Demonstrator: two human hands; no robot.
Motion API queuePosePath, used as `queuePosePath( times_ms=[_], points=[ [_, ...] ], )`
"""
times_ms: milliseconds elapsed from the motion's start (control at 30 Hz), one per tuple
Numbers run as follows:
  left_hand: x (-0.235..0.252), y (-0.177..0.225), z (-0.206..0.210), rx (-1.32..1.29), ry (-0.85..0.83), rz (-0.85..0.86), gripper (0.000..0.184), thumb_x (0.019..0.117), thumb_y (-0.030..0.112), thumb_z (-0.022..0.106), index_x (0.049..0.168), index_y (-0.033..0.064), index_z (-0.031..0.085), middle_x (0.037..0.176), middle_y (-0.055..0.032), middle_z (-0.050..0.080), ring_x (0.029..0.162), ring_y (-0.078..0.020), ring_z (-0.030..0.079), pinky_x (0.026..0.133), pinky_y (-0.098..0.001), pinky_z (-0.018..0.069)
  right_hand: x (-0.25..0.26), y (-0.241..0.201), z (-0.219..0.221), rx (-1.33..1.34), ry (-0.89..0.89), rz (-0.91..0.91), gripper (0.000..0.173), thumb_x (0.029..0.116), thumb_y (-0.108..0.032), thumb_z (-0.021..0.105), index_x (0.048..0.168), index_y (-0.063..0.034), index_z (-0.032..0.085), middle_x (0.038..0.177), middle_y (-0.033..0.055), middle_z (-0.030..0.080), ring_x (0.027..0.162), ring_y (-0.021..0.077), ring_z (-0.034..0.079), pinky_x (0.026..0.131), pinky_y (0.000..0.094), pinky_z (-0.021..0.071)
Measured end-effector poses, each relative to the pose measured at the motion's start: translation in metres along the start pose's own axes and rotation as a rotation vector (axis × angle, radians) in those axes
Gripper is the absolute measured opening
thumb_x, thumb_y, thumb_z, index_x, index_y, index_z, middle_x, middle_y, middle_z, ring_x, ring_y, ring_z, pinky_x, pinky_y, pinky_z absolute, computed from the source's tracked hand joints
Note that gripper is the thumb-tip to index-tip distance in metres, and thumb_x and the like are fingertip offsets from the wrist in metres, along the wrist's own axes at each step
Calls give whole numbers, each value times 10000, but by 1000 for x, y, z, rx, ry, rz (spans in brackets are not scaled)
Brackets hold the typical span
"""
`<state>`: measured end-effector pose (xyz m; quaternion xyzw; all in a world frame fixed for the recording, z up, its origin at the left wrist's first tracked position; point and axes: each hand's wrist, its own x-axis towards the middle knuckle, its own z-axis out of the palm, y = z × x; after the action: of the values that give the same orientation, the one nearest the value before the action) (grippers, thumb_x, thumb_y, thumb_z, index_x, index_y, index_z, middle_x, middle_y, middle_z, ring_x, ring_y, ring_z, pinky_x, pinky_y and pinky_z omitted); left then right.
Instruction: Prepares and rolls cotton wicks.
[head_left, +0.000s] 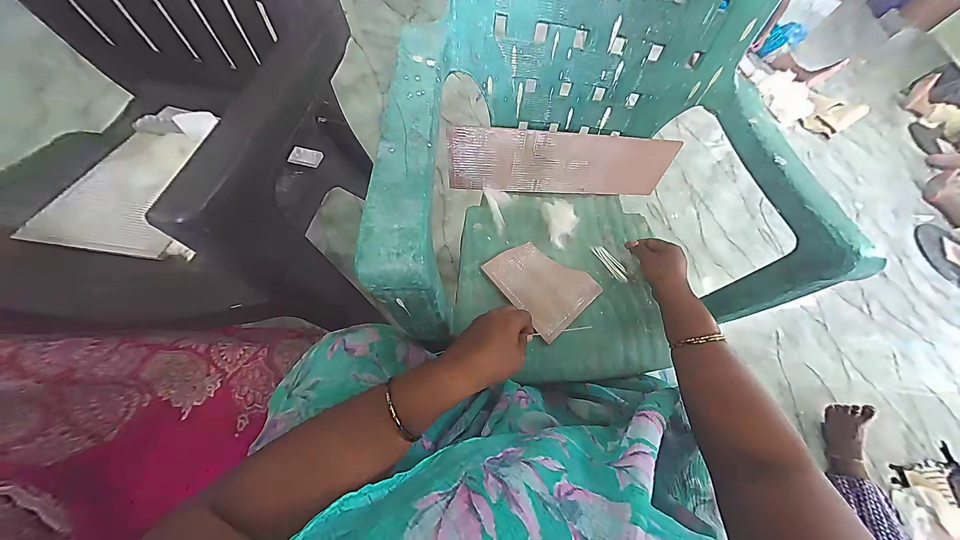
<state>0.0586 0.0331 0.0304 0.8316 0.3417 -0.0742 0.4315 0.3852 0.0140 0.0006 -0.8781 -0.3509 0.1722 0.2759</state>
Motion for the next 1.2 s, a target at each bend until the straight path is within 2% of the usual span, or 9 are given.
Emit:
queuePosePath(
  times_ms=[133, 233, 433, 567, 700, 800, 933, 1067, 1200],
  points=[
    [2, 0, 0, -94, 20, 6, 275, 1087, 171, 472, 1220, 8, 649, 1221, -156, 643, 1123, -245, 632, 1011, -420, 494, -6, -34, 7, -76, -82, -228, 299, 1045, -268, 572, 1153, -46, 740, 1130, 211, 715, 1114, 400, 652, 967, 654, 458],
    [5, -2, -3, -200, 79, -6, 281, 1098, 188, 462, 1236, 1, 621, 1200, -164, 648, 1080, -236, 642, 976, -407, 508, -7, -56, 30, -162, -103, -336, 262, 987, -269, 666, 1118, -64, 765, 1179, 216, 700, 1216, 455, 577, 1003, 709, 382],
    [10, -8, -6, -289, 120, 3, 303, 1098, 203, 462, 1256, -13, 607, 1169, -169, 649, 1026, -229, 639, 937, -389, 510, -9, -76, 81, -383, -40, -265, 493, 900, -559, 717, 1002, -79, 767, 1098, 176, 712, 1200, 409, 574, 981, 673, 378],
    [8, -7, -8, -292, 84, -7, 306, 1098, 194, 462, 1278, -14, 597, 1182, -175, 649, 1037, -241, 641, 956, -397, 506, -7, -68, 92, -374, 10, -280, 313, 980, -355, 646, 1051, -76, 766, 1118, 172, 719, 1192, 407, 593, 993, 667, 384],
    [8, -6, -9, -311, 71, -2, 288, 1092, 181, 471, 1268, -8, 598, 1170, -173, 646, 1024, -240, 638, 941, -400, 508, -11, -61, 74, -185, 48, -282, 294, 1013, -285, 610, 1096, -42, 751, 1157, 199, 704, 1191, 432, 588, 996, 688, 382],
    [9, -5, -9, -343, 76, -11, 284, 1093, 182, 475, 1268, -4, 599, 1162, -164, 648, 1017, -228, 636, 935, -395, 504, -21, -61, 55, 81, 7, -278, 306, 1022, -235, 628, 1139, 38, 701, 1121, 235, 694, 1091, 382, 641, 973, 597, 462],
    [13, -10, -4, -468, 198, 7, 297, 1063, 225, 552, 1237, -7, 611, 1149, -153, 645, 982, -220, 627, 908, -398, 507, -48, -58, 41, 702, -140, -242, 83, 1013, -76, 577, 947, -54, 623, 873, 8, 627, 815, 93, 603, 789, 320, 529],
    [19, -19, -2, -759, 418, 32, 467, 1011, 322, 647, 1313, -25, 569, 1286, -186, 598, 1105, -234, 605, 956, -406, 509, -77, -53, 29, 1059, -407, -237, 205, 983, -19, 459, 895, -116, 616, 852, -9, 693, 803, 100, 672, 772, 306, 579],
    [20, -18, -2, -1131, 429, 78, 496, 1044, 256, 598, 1470, 61, 433, 1145, -45, 592, 696, -36, 512, 613, -191, 441, -105, -43, 32, 1112, -585, -245, 170, 936, -35, 529, 903, -117, 674, 874, 0, 727, 816, 97, 695, 784, 296, 587]
  ],
)
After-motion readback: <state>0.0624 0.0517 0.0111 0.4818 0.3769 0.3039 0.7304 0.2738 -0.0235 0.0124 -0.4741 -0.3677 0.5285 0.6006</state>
